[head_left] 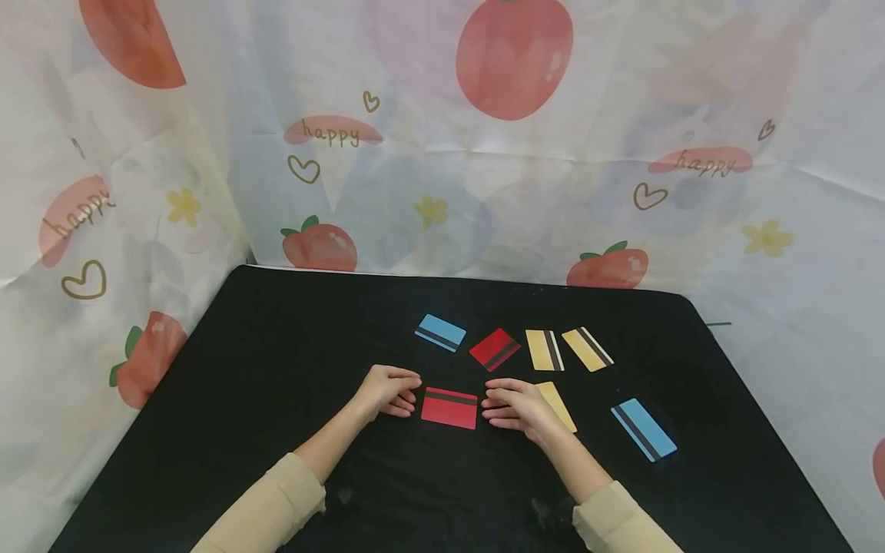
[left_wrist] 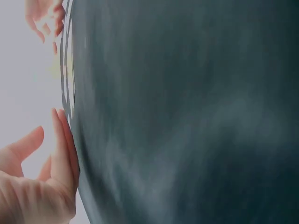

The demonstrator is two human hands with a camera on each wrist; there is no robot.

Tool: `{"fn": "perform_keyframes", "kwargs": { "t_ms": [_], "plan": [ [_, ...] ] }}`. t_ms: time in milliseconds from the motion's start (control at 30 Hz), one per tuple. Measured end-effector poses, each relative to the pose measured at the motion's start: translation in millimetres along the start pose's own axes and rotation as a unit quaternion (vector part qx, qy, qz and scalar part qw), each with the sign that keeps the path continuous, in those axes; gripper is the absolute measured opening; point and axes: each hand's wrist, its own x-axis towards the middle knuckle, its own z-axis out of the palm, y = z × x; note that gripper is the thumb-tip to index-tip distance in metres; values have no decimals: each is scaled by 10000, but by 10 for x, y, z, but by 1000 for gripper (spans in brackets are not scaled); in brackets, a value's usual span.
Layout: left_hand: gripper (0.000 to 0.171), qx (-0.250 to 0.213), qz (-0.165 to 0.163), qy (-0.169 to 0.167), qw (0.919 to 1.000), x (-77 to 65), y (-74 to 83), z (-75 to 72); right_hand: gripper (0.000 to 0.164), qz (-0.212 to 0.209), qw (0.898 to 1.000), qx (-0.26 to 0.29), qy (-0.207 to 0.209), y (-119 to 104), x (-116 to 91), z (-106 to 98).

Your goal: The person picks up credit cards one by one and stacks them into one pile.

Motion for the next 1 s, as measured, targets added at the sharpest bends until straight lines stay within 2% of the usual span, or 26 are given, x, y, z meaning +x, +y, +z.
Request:
{"fn": "perform_keyframes", "kwargs": {
  "t_ms": [133, 267, 500, 767, 1000],
  "plan": [
    [28, 9, -100, 55, 9999, 64, 90, -82, 39, 23, 9995, 316, 47, -60, 42, -24],
    [29, 78, -162, -29, 9998, 140, 161, -153, 40, 68, 9980, 618, 152, -116, 107, -10],
    [32, 58, -88, -128, 9999, 302, 224, -264, 43, 42, 9928, 1189, 107, -184, 234, 24],
    [37, -10, 98, -317, 9994, 472, 282, -389, 43, -70, 9881, 1523, 203, -209, 388, 102],
    [37, -259, 124, -122, 9995, 617, 331, -483, 42, -50, 9828, 1803, 391, -219, 528, 145]
  ]
}}
